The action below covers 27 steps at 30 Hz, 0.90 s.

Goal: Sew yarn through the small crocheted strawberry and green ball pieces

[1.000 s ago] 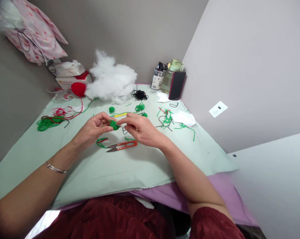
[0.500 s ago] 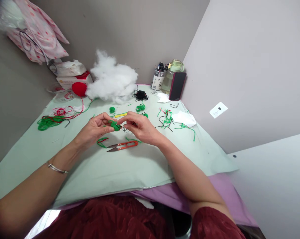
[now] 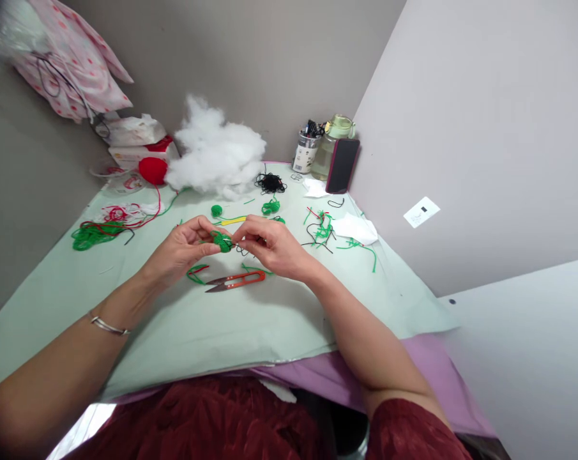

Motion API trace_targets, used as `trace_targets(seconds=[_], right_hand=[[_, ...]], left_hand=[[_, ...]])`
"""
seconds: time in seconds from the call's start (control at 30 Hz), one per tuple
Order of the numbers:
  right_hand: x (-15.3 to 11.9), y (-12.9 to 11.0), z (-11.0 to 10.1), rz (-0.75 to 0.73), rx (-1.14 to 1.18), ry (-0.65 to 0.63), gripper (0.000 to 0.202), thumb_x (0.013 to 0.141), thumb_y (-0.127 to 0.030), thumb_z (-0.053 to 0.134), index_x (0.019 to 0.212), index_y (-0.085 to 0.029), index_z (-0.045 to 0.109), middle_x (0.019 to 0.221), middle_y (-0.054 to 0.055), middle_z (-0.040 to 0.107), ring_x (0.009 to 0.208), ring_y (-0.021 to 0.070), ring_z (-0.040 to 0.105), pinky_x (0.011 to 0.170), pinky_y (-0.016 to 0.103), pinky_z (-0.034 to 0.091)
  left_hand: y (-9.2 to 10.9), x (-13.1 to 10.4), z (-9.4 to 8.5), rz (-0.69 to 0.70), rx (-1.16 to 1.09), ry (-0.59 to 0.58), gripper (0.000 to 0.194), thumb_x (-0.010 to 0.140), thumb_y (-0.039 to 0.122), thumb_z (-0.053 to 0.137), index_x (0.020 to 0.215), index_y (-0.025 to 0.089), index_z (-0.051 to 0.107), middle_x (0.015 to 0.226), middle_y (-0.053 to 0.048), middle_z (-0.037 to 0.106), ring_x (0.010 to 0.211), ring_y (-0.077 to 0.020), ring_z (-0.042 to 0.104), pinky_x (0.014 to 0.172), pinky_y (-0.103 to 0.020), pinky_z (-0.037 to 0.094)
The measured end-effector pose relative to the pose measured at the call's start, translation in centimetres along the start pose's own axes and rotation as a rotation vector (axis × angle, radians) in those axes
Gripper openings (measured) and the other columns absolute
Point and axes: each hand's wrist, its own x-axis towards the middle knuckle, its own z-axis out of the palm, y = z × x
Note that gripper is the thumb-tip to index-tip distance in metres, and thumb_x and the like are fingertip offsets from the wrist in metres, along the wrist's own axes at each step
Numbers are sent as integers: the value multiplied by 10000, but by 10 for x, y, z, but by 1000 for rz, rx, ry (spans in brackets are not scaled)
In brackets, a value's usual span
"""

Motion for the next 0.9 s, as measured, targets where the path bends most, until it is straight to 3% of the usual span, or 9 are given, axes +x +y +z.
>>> trace_targets(seconds=[0.23,0.6,0.9], right_hand=[[2,0,9,-50,-5,43,175,923,-43,558,888,-181,659,776,-6,553,697,109,497,615,251,374],[0,1,-5,34,-4,-20,142,943,-121,583,933,-192,705,766,-11,531,654,103,472,596,254,379],[3,-3,9,-51,-1,47,155,936,-87,560,842,-188,630,770,-2,557,691,119,495,620,265,385]], left_hand=[[-1,0,0,6,0,8,275,690,207,878,819,187,636,933,-14,756,875,-154,684,860,-300,524],[3,0,4,34,-38,-6,270,694,185,873,813,189,630,950,-6,736,895,-140,673,888,-303,514],[1,-1,2,51,-8,-9,272,705,210,870,812,191,620,942,-21,748,904,-163,683,908,-332,518]])
